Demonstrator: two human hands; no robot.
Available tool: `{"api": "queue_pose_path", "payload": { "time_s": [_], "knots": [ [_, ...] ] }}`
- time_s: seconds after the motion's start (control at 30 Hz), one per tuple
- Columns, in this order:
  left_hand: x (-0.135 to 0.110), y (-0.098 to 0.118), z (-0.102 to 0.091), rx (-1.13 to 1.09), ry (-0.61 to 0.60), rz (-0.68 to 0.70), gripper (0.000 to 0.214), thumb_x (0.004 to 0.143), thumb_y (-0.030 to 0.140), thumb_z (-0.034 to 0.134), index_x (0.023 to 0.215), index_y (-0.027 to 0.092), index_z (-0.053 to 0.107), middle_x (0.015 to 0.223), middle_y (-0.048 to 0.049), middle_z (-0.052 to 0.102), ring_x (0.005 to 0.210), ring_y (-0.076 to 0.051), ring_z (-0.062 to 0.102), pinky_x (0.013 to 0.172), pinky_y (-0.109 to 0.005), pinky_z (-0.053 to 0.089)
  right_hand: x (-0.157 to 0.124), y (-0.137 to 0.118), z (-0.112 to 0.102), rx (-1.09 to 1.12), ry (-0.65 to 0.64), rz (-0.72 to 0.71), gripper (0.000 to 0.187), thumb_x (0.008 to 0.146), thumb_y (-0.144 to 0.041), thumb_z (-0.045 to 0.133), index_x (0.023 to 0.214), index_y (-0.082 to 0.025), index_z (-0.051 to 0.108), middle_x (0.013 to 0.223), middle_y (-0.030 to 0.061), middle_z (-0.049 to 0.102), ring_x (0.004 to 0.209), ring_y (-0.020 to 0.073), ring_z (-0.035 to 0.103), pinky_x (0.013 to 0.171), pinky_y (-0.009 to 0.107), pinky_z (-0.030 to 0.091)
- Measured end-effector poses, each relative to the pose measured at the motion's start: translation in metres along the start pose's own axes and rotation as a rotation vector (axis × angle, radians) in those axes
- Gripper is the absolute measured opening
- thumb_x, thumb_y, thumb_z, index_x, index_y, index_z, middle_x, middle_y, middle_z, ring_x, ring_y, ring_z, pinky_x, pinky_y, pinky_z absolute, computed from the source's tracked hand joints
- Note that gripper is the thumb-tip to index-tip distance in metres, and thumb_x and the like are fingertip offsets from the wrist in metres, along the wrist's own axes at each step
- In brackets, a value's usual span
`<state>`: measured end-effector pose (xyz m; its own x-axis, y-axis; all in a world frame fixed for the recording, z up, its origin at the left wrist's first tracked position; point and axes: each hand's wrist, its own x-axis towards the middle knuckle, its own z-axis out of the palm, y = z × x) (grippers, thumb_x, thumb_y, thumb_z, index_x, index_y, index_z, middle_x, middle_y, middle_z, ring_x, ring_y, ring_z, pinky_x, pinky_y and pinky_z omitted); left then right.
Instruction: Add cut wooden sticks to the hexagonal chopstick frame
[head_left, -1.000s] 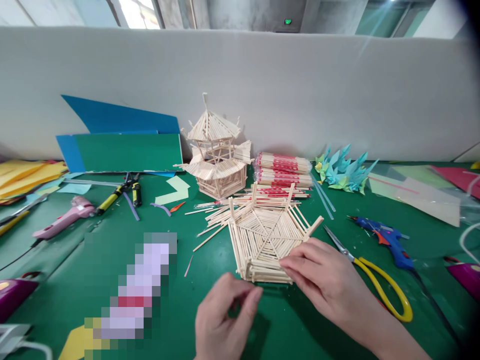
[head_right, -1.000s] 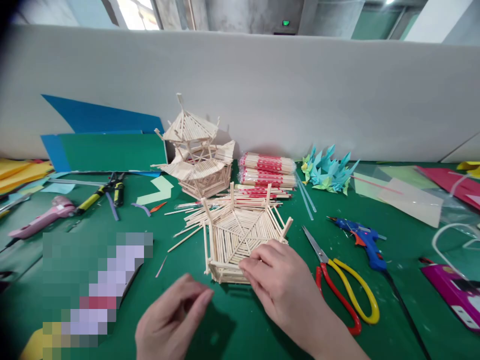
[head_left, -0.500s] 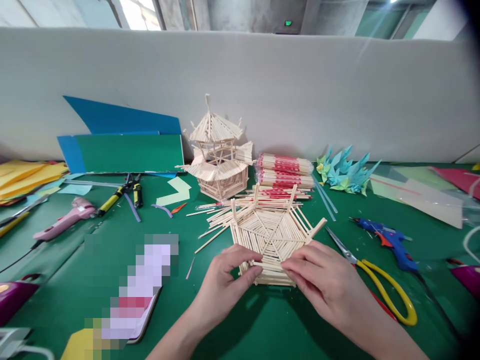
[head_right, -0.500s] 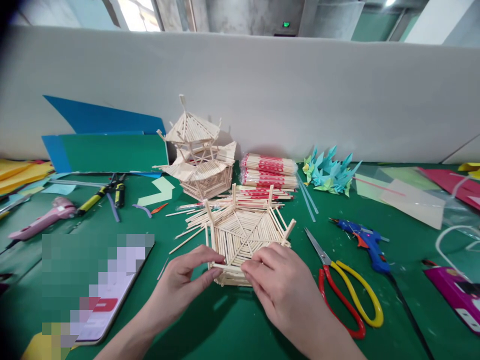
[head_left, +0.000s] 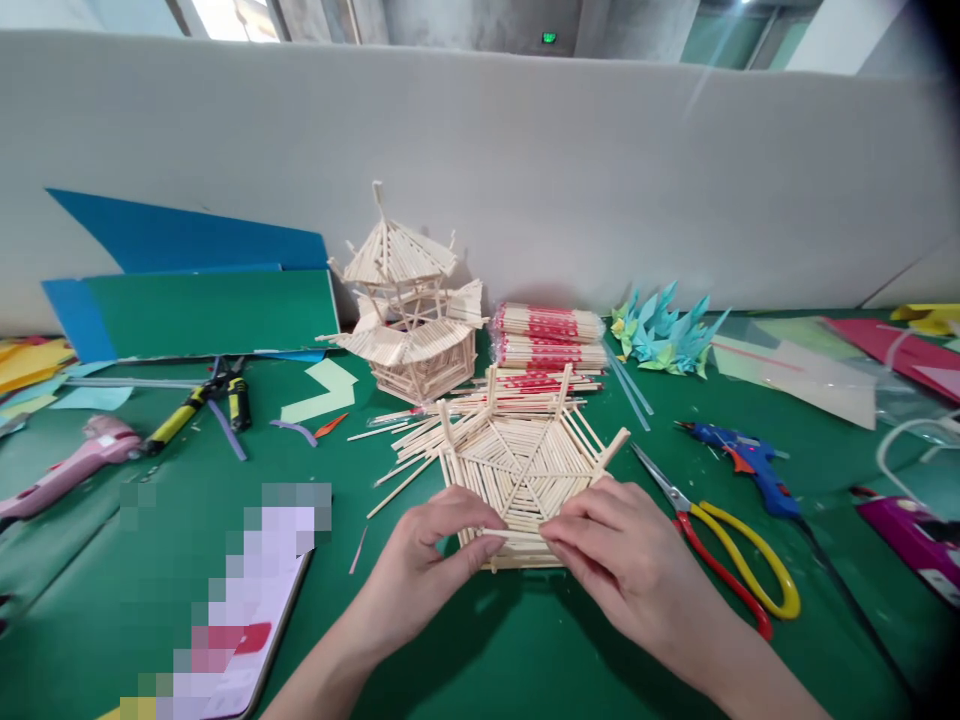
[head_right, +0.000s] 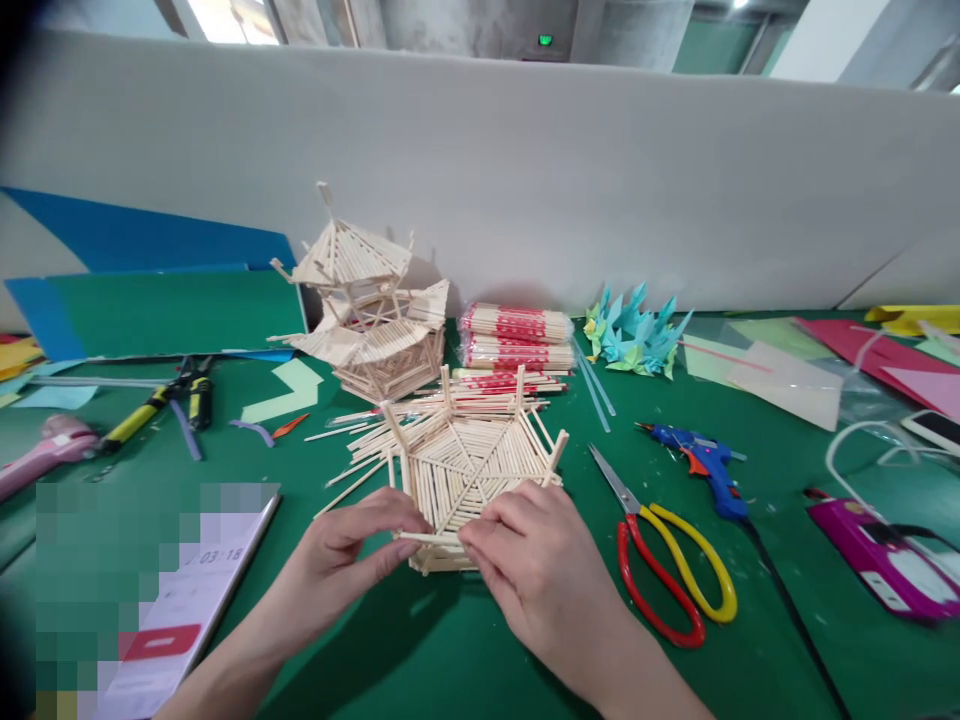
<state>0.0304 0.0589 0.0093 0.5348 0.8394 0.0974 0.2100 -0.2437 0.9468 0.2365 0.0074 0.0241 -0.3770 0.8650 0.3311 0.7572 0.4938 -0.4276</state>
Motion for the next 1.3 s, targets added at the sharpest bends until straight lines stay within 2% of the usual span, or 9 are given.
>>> {"api": "queue_pose_path", "payload": {
  "time_s": [0.07,0.17,0.23,0.37,0.47,0.6,0.93,1.3],
  "knots": [
    [0.0,-0.001,0.001,-0.009,0.01,0.006,0.012,0.079,0.021,0.059,0.075,0.02,0.071,0.073,-0.0068,0.065,0.073,-0.02,0.058,0.069,-0.029,0.045,-0.005,0.002,0.001,0.021,0.051,0.042,0.016,0.083,-0.018,0.052,0.096,-0.021,0.062,0.088,0.0049,0.062,0.083,0.0193,0.053,0.073,0.036,0.043],
    [0.001,-0.004,0.002,-0.03,0.026,0.002,0.012,0.078,0.02,0.06,0.076,0.021,0.071,0.074,-0.0073,0.067,0.073,-0.021,0.059,0.067,-0.029,0.046,-0.019,0.008,0.004,0.075,0.154,0.17,0.036,0.08,-0.025,0.058,0.115,-0.023,0.052,0.108,0.0084,0.055,0.102,0.0236,0.049,0.085,0.041,0.042],
    [0.001,-0.006,0.001,-0.032,0.023,-0.005,0.012,0.077,0.02,0.06,0.077,0.021,0.072,0.074,-0.0076,0.068,0.073,-0.021,0.059,0.067,-0.029,0.046,-0.029,0.013,0.007,0.168,0.189,0.274,0.044,0.079,-0.029,0.06,0.12,-0.024,0.046,0.115,0.0089,0.051,0.108,0.0239,0.047,0.089,0.04,0.041],
    [0.001,-0.006,0.001,-0.023,0.029,-0.001,0.013,0.077,0.021,0.06,0.075,0.022,0.072,0.073,-0.0072,0.069,0.071,-0.021,0.06,0.065,-0.029,0.046,-0.038,0.021,0.012,0.408,0.186,0.378,0.026,0.082,-0.028,0.057,0.108,-0.025,0.054,0.108,0.0059,0.056,0.101,0.0197,0.053,0.086,0.032,0.045],
    [0.0,-0.006,0.001,-0.013,0.029,0.003,0.013,0.078,0.021,0.059,0.076,0.022,0.072,0.073,-0.0065,0.068,0.071,-0.021,0.06,0.065,-0.028,0.046,-0.037,0.024,0.015,0.519,0.175,0.34,0.015,0.084,-0.025,0.054,0.097,-0.024,0.06,0.097,0.0051,0.059,0.094,0.0182,0.056,0.081,0.03,0.046],
    [-0.001,-0.007,0.001,-0.014,0.033,0.003,0.013,0.078,0.021,0.058,0.076,0.022,0.071,0.073,-0.0059,0.068,0.07,-0.02,0.06,0.066,-0.028,0.046,-0.033,0.027,0.017,0.58,0.187,0.276,0.01,0.083,-0.021,0.056,0.091,-0.023,0.061,0.09,0.0043,0.06,0.088,0.017,0.056,0.078,0.03,0.046],
    [-0.003,-0.008,-0.001,0.0,0.005,0.006,0.013,0.081,0.021,0.056,0.079,0.022,0.069,0.076,-0.0045,0.067,0.073,-0.018,0.06,0.067,-0.025,0.045,-0.031,0.033,0.024,0.618,0.25,0.207,0.007,0.08,-0.02,0.059,0.086,-0.022,0.063,0.082,0.003,0.062,0.08,0.0165,0.056,0.074,0.03,0.046],
    [-0.001,-0.004,-0.003,0.098,-0.064,0.037,0.014,0.085,0.019,0.05,0.081,0.018,0.063,0.078,-0.0036,0.065,0.073,-0.016,0.059,0.067,-0.025,0.044,-0.032,0.035,0.023,0.631,0.212,0.184,0.008,0.079,-0.015,0.06,0.084,-0.02,0.063,0.081,0.0036,0.06,0.08,0.0167,0.054,0.072,0.03,0.044]
  ]
}}
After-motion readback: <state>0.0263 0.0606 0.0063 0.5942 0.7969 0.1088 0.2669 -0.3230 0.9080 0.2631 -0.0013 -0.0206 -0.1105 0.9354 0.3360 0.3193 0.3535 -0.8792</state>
